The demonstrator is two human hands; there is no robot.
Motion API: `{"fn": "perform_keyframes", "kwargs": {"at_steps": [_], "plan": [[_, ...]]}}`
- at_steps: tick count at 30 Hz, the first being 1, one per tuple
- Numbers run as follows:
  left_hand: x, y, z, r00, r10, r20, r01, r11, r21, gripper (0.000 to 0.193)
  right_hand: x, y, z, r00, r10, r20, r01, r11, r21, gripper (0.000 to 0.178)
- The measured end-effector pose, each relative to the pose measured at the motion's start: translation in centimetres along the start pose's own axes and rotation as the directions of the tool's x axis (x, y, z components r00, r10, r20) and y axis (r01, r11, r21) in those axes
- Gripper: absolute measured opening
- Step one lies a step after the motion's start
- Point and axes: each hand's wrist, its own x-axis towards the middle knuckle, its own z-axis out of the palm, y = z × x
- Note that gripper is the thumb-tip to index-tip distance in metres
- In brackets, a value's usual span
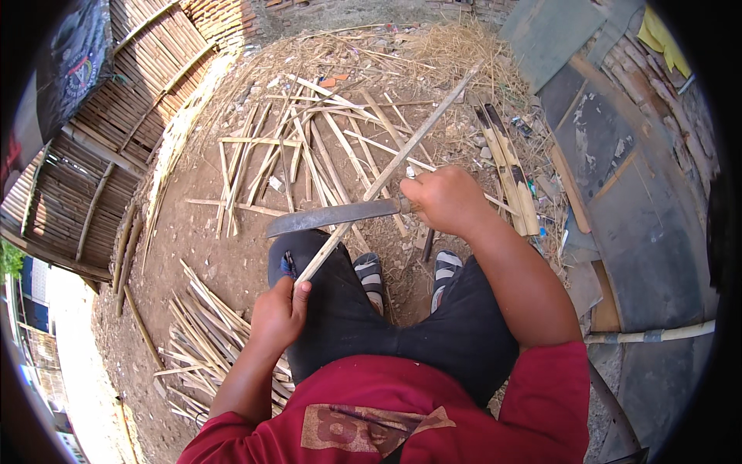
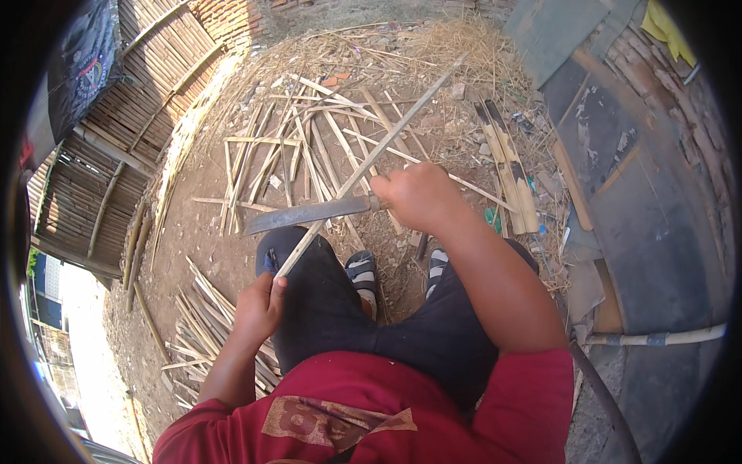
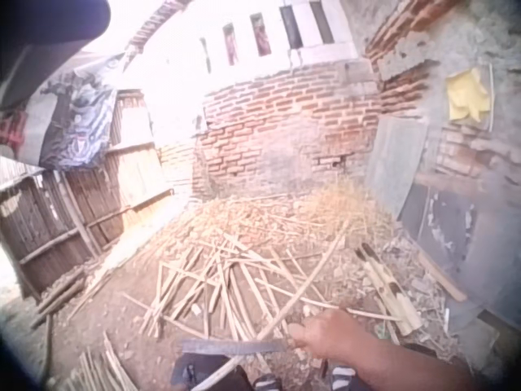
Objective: The person strips layers from a thin piece of bamboo using a large knife by hand.
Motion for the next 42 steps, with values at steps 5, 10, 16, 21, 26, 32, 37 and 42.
{"fn": "perform_keyframes", "kwargs": {"at_steps": [5, 10, 16, 21, 26, 32, 37, 42], "plan": [[-0.2, -0.3, 0.8, 1.0, 0.001, -0.022, -0.002, 0.999, -0.052, 0.047, -0.1, 3.4, -0.8, 0.969, 0.244, -0.035, -0.243, 0.97, 0.027, 0.022], [-2.5, -2.7, 1.3, 0.998, -0.056, 0.022, 0.057, 0.998, -0.025, 0.047, -0.2, -0.7, 0.6, 0.988, 0.042, 0.15, -0.041, 0.999, -0.008, 0.023], [-5.2, -5.8, 2.1, 0.991, -0.131, 0.035, 0.13, 0.991, 0.036, 0.046, 0.9, 3.2, 2.0, 0.942, 0.311, 0.129, -0.31, 0.95, -0.027, 0.021], [-6.0, -6.9, 2.6, 0.993, -0.121, 0.007, 0.119, 0.986, 0.112, 0.043, 1.3, -2.1, 3.2, 0.959, -0.074, 0.272, 0.074, 0.997, 0.013, 0.025], [-5.3, -6.9, 3.4, 0.99, -0.139, -0.003, 0.137, 0.973, 0.187, 0.043, 1.6, 1.8, 4.1, 0.969, 0.093, 0.23, -0.122, 0.986, 0.114, 0.025], [-6.3, -7.5, 2.9, 0.994, -0.108, -0.022, 0.111, 0.977, 0.183, 0.041, 1.6, -3.7, 3.6, 0.95, -0.145, 0.276, 0.168, 0.984, -0.061, 0.023], [-6.1, -7.3, 3.0, 0.993, -0.117, -0.025, 0.119, 0.975, 0.19, 0.041, 1.0, 4.5, 4.0, 0.946, 0.311, 0.086, -0.311, 0.95, -0.013, 0.017], [-7.0, -7.6, 2.7, 0.993, -0.112, -0.035, 0.116, 0.981, 0.155, 0.042, 0.6, -0.7, 2.3, 0.989, 0.141, 0.049, -0.141, 0.99, 0.001, 0.022]]}}
